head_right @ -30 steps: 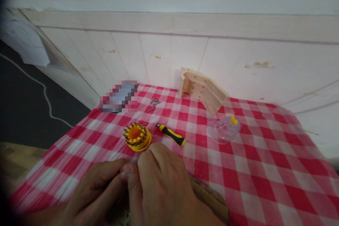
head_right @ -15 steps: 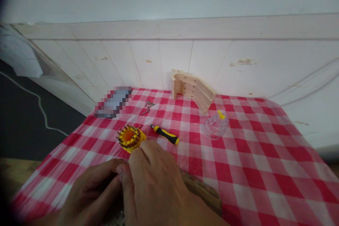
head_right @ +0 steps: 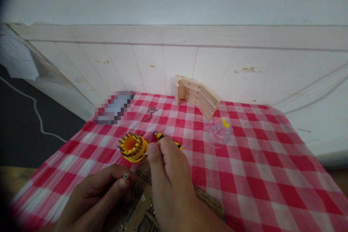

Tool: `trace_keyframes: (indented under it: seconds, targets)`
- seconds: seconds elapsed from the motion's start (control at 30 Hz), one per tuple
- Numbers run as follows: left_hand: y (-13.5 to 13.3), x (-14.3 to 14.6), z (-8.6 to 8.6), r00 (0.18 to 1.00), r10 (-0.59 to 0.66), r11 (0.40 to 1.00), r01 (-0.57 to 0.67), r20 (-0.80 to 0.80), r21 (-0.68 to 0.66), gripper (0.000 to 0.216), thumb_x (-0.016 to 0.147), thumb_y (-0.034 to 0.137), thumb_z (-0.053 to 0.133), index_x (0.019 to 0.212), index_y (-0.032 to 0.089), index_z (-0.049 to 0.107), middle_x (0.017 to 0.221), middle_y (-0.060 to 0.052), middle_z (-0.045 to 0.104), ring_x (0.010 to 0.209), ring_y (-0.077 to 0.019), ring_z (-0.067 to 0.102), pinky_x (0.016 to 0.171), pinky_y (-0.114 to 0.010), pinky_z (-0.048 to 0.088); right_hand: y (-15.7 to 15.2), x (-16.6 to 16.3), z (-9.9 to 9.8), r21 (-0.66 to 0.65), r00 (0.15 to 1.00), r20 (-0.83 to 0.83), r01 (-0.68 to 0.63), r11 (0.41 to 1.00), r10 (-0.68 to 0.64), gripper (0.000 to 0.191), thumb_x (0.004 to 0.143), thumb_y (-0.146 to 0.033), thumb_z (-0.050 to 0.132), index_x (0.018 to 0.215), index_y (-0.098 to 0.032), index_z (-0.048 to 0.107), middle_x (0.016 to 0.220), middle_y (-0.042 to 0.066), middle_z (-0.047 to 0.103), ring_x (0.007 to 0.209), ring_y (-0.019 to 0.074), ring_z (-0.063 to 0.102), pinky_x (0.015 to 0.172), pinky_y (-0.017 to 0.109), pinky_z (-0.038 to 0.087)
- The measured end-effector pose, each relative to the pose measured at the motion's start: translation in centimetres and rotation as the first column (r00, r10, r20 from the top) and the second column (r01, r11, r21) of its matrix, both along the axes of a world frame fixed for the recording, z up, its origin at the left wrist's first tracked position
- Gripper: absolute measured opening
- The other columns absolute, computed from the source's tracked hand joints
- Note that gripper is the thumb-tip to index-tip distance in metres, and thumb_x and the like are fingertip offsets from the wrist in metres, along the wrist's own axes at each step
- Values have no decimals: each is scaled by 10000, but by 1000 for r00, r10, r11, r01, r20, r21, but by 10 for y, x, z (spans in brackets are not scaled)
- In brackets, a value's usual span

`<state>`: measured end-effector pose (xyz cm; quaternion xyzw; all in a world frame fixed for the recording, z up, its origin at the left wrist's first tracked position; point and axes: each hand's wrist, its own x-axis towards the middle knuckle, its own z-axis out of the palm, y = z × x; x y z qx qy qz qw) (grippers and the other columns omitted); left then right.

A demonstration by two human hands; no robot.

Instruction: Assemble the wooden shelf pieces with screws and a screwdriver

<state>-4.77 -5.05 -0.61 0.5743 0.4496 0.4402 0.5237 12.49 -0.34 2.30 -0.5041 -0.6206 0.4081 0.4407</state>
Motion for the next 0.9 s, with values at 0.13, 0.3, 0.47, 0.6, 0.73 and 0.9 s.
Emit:
trace_keyframes:
  seconds: [0.13,0.3,0.47,0.6,0.73,0.9]
  targets:
    - [-1,-1,-4,999,25,994,-19,48,-108,309,1020,446,566,915,184,693,757,-29,673,664,-111,585,597,-171,469,13,3,-3,-170,973,-215,44,984,-81,298,952,-427,600,750,-208,610,584,-44,509,531,122,461,486,239,370]
    - [-1,-1,2,999,45,981,-43,10,-191,354,990,501,599,880,192,732,766,-35,689,659,-113,594,593,-172,462,22,4,-12,-333,868,-461,25,943,-185,157,847,-337,720,784,-193,726,630,-17,621,583,123,555,571,257,438]
    - [1,1,8,999,53,983,-52,3,-175,333,976,502,617,878,207,738,747,-32,709,649,-121,620,580,-174,475,22,4,-9,-408,761,-604,-41,912,-236,100,775,-286,782,837,-208,777,728,-6,668,623,119,606,613,273,504]
    - [1,2,9,998,61,982,-58,12,-180,329,971,502,623,873,210,739,757,-39,723,658,-129,634,583,-182,488,20,3,-7,-429,749,-614,-52,902,-249,129,770,-279,795,883,-219,802,743,-8,679,622,108,620,620,267,520]
    - [0,0,4,998,65,982,-62,8,-181,303,968,483,636,885,212,745,777,-43,730,669,-131,643,595,-185,498,19,3,-8,-364,767,-614,-62,929,-189,115,773,-248,783,884,-227,804,737,-12,704,644,113,644,665,275,541]
    - [0,2,-2,995,96,981,-90,25,-171,293,947,479,666,874,208,751,759,-47,734,672,-147,671,602,-202,527,19,3,-9,-319,804,-577,-56,946,-146,141,770,-214,788,909,-237,795,843,5,758,689,122,672,702,287,563]
